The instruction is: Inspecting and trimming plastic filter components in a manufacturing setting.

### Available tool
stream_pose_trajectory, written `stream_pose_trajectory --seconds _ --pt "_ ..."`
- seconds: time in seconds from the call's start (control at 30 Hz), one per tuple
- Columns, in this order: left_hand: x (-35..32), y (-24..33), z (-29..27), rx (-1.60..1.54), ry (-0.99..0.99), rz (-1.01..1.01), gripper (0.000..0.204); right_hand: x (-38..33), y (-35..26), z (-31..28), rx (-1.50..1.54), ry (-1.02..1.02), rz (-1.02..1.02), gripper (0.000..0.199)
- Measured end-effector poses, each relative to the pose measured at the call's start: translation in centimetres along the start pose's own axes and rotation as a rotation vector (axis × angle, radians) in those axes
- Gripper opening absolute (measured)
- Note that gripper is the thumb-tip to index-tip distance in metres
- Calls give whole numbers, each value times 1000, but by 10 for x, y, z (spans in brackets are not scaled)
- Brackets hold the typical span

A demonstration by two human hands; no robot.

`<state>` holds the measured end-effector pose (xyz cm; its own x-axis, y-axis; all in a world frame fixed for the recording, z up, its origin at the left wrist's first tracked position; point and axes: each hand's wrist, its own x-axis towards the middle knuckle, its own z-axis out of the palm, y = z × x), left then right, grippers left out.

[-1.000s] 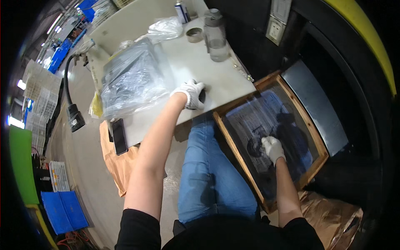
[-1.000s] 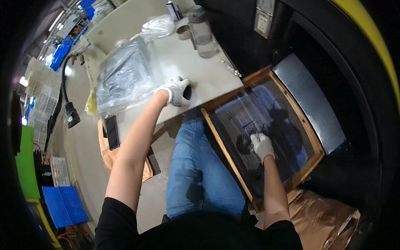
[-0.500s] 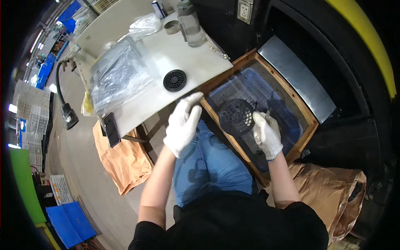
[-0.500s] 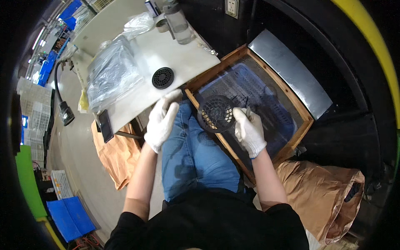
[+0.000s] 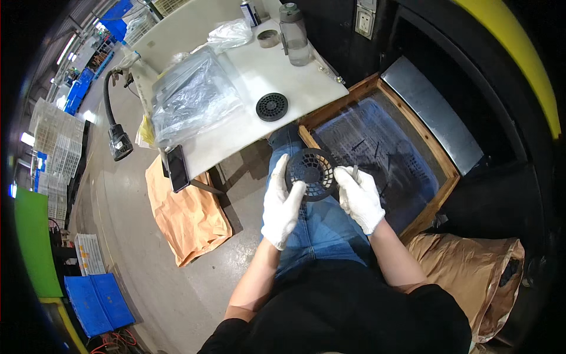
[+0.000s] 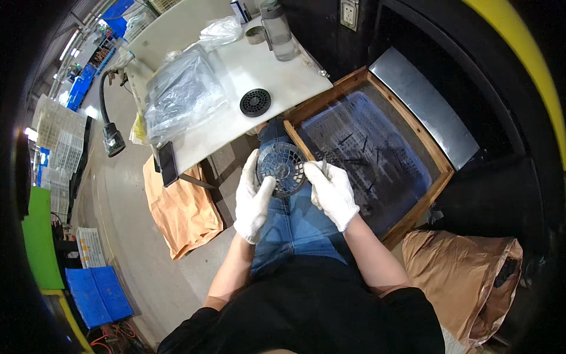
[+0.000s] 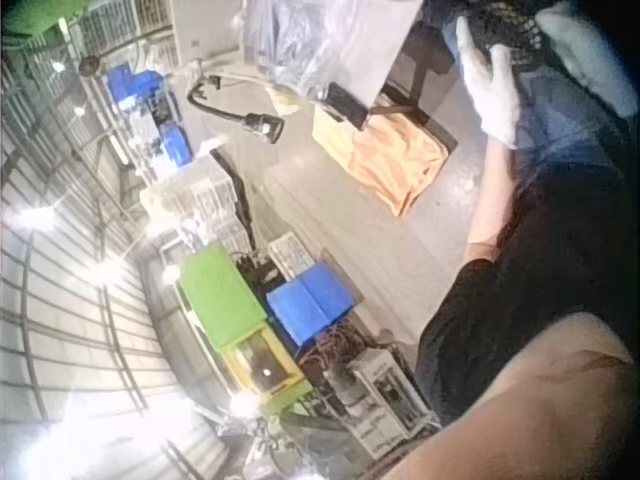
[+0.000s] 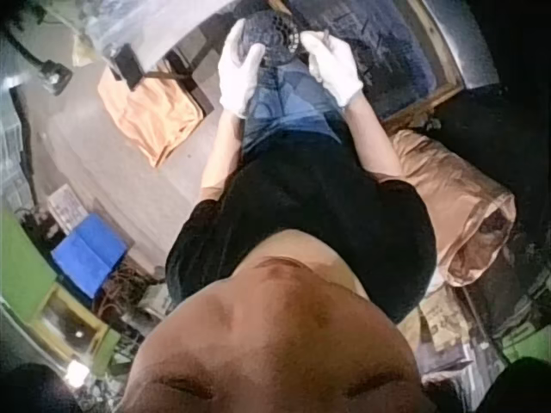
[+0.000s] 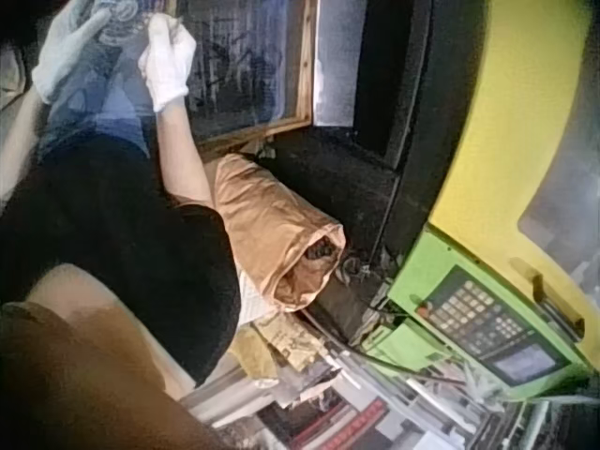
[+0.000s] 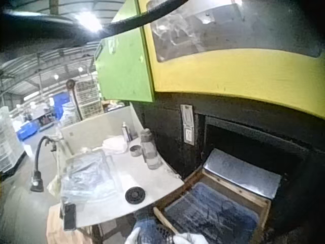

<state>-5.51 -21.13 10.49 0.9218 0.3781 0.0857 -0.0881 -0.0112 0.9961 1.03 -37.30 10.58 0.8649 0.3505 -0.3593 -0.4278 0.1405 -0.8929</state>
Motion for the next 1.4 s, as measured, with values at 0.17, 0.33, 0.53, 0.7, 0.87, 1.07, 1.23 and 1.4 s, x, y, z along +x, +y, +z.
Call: stream_pose_trajectory --seconds 0.17,0.33,0.53,0.7,0.87,1.07,1.23,1.4 --pt "1 -3 -7 -108 29 -61 56 -5 -1 -3 -6 -42 9 22" --pt "1 2 -9 -139 73 -102 52 -7 0 -3 -111 1 6 27" --pt "-3 15 -21 -102 -115 -176 40 -1 -12 -12 -543 144 -149 63" --pt "-10 16 -19 -165 -204 -230 16 -1 -24 -6 -647 -1 -353 39" --pt "-15 14 -18 -325 -208 -338 10 -4 -26 5 -674 -2 -578 28" --pt "-19 10 -17 -379 -280 -381 7 -2 -17 7 -663 -42 -594 29" --pt "-21 1 -10 -395 -192 -381 10 -3 -9 6 -603 -90 -551 28" --pt "6 -5 -32 -758 471 -418 12 -15 -7 -1 -871 -40 -524 27"
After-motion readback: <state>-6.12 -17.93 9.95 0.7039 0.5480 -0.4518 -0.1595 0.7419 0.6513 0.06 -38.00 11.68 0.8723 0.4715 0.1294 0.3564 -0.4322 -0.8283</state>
